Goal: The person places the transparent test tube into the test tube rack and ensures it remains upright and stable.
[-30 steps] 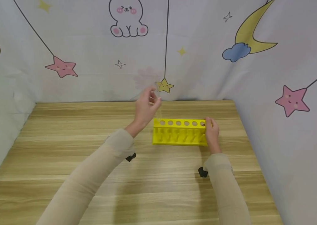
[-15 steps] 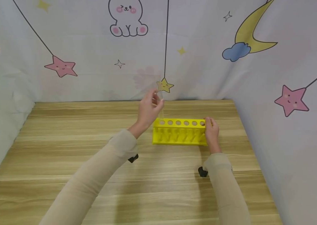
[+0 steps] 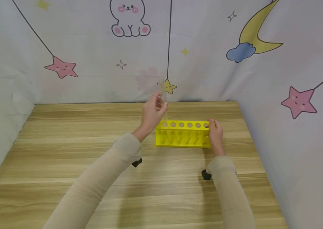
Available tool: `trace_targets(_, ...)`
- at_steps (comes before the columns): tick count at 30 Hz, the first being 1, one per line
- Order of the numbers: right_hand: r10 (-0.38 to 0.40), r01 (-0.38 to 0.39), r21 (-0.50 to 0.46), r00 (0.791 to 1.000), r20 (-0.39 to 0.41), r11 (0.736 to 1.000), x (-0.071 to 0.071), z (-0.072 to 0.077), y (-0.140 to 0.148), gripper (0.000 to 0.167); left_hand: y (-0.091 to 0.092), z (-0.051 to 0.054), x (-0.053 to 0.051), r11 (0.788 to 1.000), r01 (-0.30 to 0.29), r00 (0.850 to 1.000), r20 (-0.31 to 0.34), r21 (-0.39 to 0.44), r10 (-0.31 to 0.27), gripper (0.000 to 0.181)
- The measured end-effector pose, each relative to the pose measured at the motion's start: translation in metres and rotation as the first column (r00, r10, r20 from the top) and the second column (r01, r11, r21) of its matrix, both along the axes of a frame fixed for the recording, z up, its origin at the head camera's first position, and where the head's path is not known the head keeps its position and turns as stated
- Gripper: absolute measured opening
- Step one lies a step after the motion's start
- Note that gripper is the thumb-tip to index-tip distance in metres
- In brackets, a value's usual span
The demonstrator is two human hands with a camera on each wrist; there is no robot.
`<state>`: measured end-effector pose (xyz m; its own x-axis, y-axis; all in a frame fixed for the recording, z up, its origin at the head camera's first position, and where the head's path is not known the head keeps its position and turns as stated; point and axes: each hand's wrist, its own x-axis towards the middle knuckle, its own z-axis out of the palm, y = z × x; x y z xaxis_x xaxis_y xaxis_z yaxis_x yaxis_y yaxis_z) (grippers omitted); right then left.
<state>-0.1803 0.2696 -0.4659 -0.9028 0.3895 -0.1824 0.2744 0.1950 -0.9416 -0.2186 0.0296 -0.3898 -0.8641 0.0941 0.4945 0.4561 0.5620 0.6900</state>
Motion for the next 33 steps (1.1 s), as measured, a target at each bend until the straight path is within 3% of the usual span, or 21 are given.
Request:
trace_targets(5,0.018,-0.017,0.022,0.999,-0.038,1.000,-0.003,-0.012,0.006,0.048,0.000,-0.003,0.001,1.000,0.000,1.000,0.014,-0.010,0.000,0.032)
trace_targets(11,0.048,-0.046,0.014,0.991,-0.125,0.999,0.002,-0.013,0.006,0.052,0.000,-0.006,0.002,1.000,0.001,1.000,0.030,-0.021,0.000,0.033)
trace_targets(18,0.004,-0.003,0.035,0.999,-0.036,0.999,-0.002,-0.012,0.005,0.051,0.001,-0.009,0.002,1.000,0.003,0.999,0.035,-0.023,-0.002,0.036)
trace_targets(27,-0.003,0.004,0.029,1.000,-0.021,1.000,-0.001,-0.008,0.004,0.049,0.000,-0.012,0.008,0.999,0.022,0.995,0.096,-0.049,-0.018,0.032)
trace_targets(33,-0.006,0.006,0.014,1.000,-0.007,1.000,-0.002,-0.011,0.005,0.046,0.000,-0.018,0.008,0.998,0.020,0.995,0.094,-0.058,-0.014,0.029)
